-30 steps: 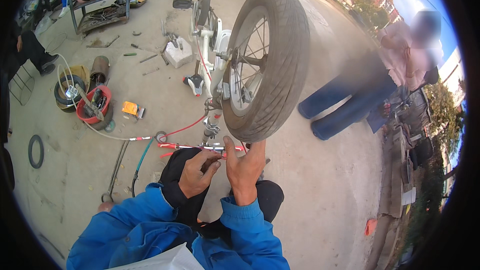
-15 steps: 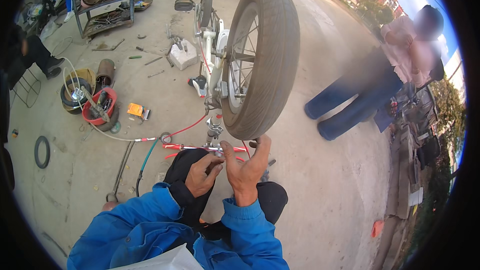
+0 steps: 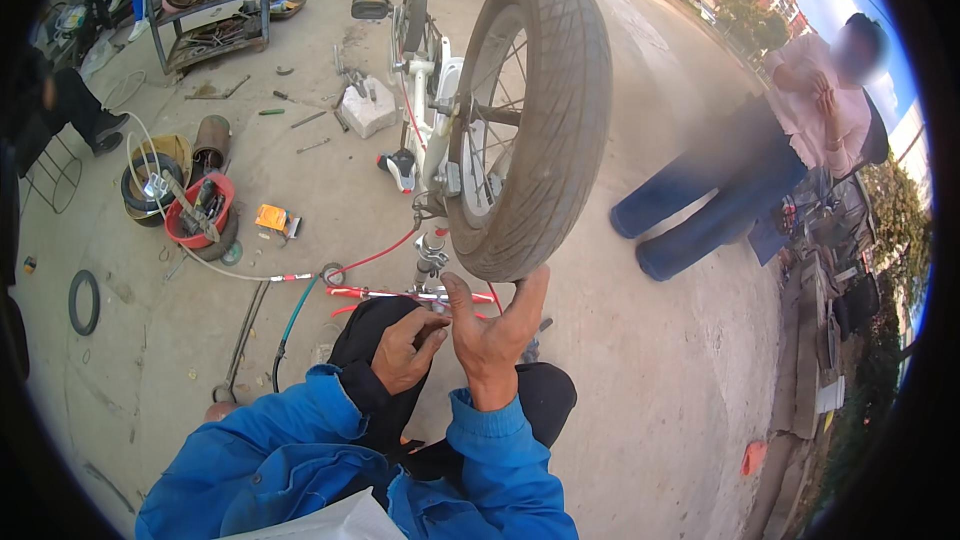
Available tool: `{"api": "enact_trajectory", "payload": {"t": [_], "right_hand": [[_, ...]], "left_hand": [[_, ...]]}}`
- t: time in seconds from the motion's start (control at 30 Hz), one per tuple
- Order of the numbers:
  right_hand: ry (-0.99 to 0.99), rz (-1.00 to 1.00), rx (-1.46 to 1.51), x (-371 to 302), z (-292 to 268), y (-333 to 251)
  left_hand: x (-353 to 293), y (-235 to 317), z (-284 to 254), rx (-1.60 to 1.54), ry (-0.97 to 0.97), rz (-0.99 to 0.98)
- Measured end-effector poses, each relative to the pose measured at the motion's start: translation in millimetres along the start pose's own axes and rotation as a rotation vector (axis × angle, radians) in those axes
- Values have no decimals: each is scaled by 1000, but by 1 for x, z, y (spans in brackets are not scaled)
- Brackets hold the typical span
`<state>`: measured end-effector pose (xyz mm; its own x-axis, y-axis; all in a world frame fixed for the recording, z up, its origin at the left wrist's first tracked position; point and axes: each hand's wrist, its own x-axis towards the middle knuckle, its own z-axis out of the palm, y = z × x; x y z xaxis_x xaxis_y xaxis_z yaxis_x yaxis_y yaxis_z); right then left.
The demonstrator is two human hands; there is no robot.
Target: The person secures a bicycle wheel onto a stand, uses a cordless impact wrench to tighten the axle nut, and then inflates the tire using a pressure gauge and air hose. The person finishes by adjusting the brake caliper.
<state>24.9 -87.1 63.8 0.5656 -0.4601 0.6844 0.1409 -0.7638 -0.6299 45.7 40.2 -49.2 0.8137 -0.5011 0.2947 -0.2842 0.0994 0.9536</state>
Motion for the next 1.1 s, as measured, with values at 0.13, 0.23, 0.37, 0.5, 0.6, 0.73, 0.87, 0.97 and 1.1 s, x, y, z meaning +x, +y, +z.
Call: {"api": "enact_trajectory", "payload": {"t": [0.13,0.23,0.37,0.5,0.6,0.73,0.87,0.97,1.1], "right_hand": [[26,-13,35,3,1,-2],[52,-18,61,6,3,-2],[63,-12,63,7,4,-1],[58,-22,52,8,3,0],[68,-12,51,8,4,1],[46,16,32,7,10,1],[41,28,-9,6,15,3],[59,25,-12,5,14,5],[94,33,-26,2,8,3]], "left_hand": [[0,-1,-1,6,-4,-2],[0,-1,-1,3,-7,-5],[0,1,-2,-1,-6,-8],[0,1,-2,-18,-1,-14],[1,0,-1,-11,11,37],[0,-2,-1,-19,17,21],[2,-4,-1,-26,14,7],[3,-6,-1,-40,35,42],[3,-8,-2,-43,6,-6]]}}
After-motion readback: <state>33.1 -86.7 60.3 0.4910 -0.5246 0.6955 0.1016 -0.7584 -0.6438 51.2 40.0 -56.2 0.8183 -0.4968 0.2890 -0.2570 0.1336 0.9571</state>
